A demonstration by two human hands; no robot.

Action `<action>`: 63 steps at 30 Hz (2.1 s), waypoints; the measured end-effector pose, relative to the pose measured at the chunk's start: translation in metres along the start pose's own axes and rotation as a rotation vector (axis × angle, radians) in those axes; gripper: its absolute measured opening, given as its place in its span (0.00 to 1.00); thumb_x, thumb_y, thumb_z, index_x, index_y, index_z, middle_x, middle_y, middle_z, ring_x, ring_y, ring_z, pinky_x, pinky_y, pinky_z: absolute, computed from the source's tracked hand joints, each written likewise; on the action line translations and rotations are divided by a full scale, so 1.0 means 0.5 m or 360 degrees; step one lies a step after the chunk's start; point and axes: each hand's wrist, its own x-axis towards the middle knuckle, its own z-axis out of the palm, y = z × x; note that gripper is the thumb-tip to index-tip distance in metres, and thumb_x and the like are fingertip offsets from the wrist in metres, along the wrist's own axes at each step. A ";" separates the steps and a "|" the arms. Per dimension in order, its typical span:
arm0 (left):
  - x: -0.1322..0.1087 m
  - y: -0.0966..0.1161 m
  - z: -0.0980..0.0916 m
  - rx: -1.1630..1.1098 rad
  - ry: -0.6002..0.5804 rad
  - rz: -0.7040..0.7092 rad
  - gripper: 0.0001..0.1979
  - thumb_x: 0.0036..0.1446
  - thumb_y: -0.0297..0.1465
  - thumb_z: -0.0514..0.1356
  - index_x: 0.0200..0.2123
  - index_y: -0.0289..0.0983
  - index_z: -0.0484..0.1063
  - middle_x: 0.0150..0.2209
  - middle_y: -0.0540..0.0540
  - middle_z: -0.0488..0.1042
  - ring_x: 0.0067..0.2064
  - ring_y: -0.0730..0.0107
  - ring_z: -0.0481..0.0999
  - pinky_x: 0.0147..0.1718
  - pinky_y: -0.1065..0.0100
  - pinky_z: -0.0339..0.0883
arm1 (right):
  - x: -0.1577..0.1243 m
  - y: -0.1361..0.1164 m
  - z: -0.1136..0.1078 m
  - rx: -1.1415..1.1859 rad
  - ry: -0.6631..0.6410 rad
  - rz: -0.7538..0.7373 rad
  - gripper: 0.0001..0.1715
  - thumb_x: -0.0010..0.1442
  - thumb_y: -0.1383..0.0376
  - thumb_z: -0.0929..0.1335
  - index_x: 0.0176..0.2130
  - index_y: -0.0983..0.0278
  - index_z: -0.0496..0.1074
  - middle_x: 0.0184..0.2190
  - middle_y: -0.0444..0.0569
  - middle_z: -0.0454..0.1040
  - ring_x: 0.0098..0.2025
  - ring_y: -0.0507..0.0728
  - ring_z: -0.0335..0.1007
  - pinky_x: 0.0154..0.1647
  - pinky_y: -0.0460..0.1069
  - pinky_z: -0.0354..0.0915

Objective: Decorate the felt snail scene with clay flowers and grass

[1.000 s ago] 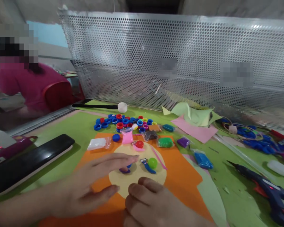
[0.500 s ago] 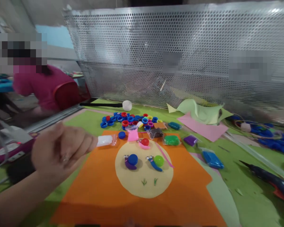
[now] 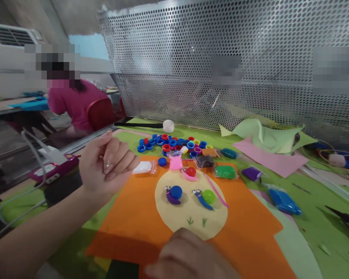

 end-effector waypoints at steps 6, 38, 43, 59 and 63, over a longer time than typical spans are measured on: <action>0.030 -0.003 0.067 -0.0260 -0.0091 -0.0119 0.28 0.61 0.29 0.37 0.09 0.34 0.55 0.08 0.56 0.42 0.09 0.83 0.42 0.13 0.75 0.46 | 0.096 0.015 0.051 -0.0075 0.0322 -0.0301 0.15 0.44 0.66 0.60 0.28 0.64 0.74 0.15 0.38 0.51 0.17 0.47 0.46 0.17 0.43 0.46; 0.079 -0.078 0.077 -0.0161 0.0068 -0.0143 0.23 0.60 0.27 0.41 0.12 0.36 0.51 0.08 0.58 0.47 0.10 0.83 0.46 0.13 0.76 0.49 | -0.068 -0.193 0.029 -0.2123 0.1746 -0.1004 0.10 0.56 0.56 0.63 0.27 0.54 0.70 0.26 0.42 0.73 0.24 0.55 0.65 0.21 0.49 0.59; 0.069 -0.085 0.075 0.0178 -0.0137 -0.0060 0.15 0.55 0.31 0.54 0.17 0.36 0.64 0.12 0.58 0.57 0.12 0.83 0.54 0.13 0.76 0.52 | -0.092 -0.200 0.009 -0.2427 0.2037 -0.0791 0.18 0.55 0.49 0.62 0.29 0.54 0.74 0.25 0.46 0.75 0.21 0.56 0.65 0.15 0.49 0.53; 0.013 -0.081 0.097 0.2036 -0.0813 0.1525 0.04 0.54 0.24 0.60 0.34 0.31 0.74 0.33 0.41 0.78 0.36 0.66 0.77 0.36 0.68 0.71 | -0.077 -0.204 -0.012 -0.1680 0.1234 -0.0674 0.23 0.55 0.51 0.62 0.17 0.60 0.65 0.14 0.39 0.49 0.16 0.49 0.42 0.14 0.46 0.43; -0.001 -0.058 0.104 0.2370 -0.0970 0.1527 0.08 0.56 0.24 0.55 0.34 0.32 0.74 0.31 0.41 0.78 0.33 0.62 0.77 0.35 0.64 0.71 | -0.080 -0.211 -0.024 -0.1588 0.1068 -0.0466 0.28 0.57 0.46 0.59 0.17 0.61 0.53 0.15 0.38 0.47 0.18 0.49 0.40 0.17 0.47 0.43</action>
